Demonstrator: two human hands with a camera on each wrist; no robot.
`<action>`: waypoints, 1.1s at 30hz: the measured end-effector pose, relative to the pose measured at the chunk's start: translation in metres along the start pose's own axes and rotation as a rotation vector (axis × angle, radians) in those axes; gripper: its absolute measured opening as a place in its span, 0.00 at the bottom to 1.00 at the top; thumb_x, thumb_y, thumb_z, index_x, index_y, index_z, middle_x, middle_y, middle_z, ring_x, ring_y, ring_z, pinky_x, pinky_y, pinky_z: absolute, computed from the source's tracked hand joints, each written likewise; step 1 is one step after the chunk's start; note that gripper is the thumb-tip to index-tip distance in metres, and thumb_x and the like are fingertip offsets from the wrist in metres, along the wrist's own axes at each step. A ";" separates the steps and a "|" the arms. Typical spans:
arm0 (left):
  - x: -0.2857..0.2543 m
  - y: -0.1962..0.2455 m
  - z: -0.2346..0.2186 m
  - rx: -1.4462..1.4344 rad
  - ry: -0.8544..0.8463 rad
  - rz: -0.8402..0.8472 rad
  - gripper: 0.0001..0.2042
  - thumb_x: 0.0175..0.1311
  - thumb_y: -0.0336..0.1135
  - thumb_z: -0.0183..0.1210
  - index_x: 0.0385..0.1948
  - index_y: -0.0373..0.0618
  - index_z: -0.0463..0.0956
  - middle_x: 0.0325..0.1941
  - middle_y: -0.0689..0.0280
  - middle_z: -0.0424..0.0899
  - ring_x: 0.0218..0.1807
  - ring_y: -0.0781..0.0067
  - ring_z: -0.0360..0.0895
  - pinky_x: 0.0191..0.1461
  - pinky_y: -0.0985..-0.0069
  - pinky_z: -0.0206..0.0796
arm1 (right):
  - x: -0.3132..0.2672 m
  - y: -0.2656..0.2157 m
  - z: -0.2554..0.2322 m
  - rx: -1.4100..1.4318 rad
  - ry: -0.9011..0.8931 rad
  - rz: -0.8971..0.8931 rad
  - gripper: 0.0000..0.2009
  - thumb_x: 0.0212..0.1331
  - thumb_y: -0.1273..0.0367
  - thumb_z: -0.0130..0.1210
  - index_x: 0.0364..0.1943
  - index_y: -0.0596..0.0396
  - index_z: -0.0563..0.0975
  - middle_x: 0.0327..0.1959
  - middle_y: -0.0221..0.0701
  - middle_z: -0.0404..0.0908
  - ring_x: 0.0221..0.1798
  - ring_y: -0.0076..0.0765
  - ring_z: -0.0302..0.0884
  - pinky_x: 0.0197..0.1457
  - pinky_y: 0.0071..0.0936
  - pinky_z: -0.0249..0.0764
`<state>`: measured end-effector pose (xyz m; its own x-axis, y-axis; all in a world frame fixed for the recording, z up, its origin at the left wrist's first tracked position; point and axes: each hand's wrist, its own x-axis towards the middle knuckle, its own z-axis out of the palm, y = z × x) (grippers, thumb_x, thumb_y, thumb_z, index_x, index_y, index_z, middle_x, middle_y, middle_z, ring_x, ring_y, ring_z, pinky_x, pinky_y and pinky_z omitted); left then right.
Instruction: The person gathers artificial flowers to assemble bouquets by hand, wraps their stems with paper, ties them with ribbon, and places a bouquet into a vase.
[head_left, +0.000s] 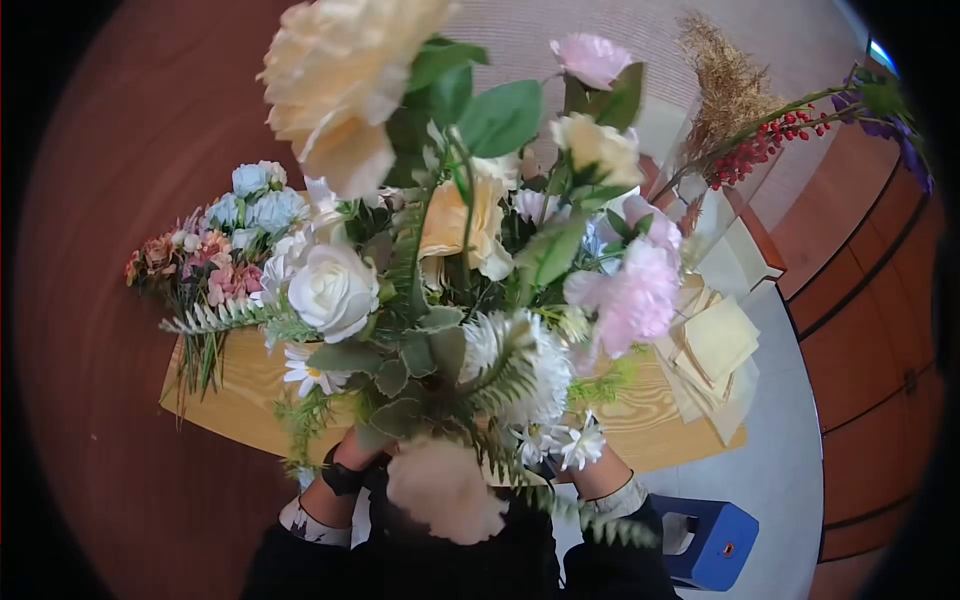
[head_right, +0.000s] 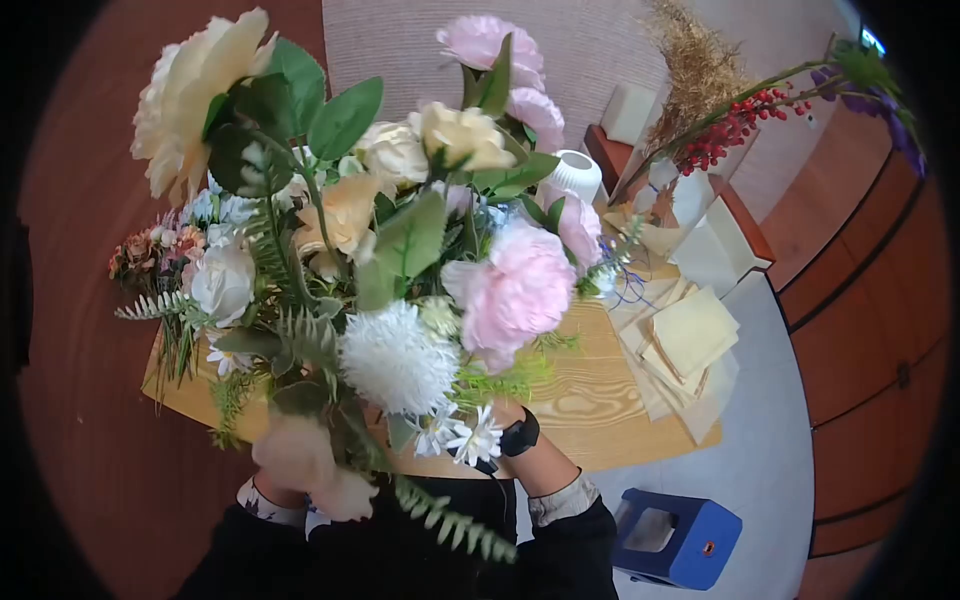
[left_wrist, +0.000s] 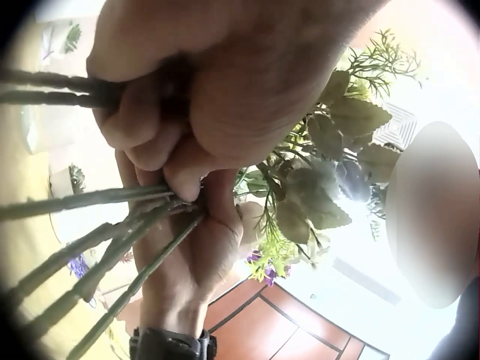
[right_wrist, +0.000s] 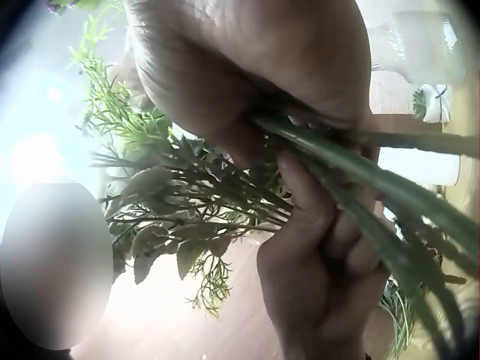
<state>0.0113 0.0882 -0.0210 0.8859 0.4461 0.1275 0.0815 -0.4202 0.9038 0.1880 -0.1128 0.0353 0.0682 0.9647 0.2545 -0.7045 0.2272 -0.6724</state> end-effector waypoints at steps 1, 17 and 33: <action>-0.018 -0.007 -0.002 -0.010 0.008 -0.004 0.15 0.58 0.32 0.51 0.48 0.42 0.68 0.41 0.63 0.75 0.39 0.71 0.72 0.43 0.75 0.65 | -0.085 -0.011 0.074 -0.003 0.002 -0.002 0.29 0.51 0.66 0.58 0.58 0.57 0.60 0.58 0.37 0.63 0.60 0.35 0.61 0.62 0.31 0.60; -0.055 0.013 0.009 -0.209 0.134 -0.111 0.11 0.57 0.31 0.52 0.41 0.41 0.70 0.33 0.65 0.74 0.32 0.74 0.71 0.36 0.77 0.62 | 0.010 0.018 0.000 -0.021 0.064 0.013 0.25 0.50 0.66 0.58 0.54 0.55 0.65 0.55 0.38 0.67 0.58 0.38 0.64 0.60 0.33 0.61; -0.069 0.052 0.012 -0.414 0.254 -0.240 0.07 0.55 0.29 0.53 0.34 0.40 0.72 0.25 0.66 0.74 0.24 0.77 0.69 0.28 0.79 0.60 | 0.033 0.017 -0.003 -0.022 0.138 0.039 0.22 0.49 0.65 0.58 0.50 0.54 0.71 0.52 0.39 0.70 0.56 0.42 0.66 0.59 0.35 0.63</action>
<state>-0.0396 0.0259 0.0123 0.7217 0.6901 -0.0543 0.0358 0.0411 0.9985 0.1801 -0.0767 0.0299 0.1388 0.9817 0.1307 -0.6926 0.1906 -0.6957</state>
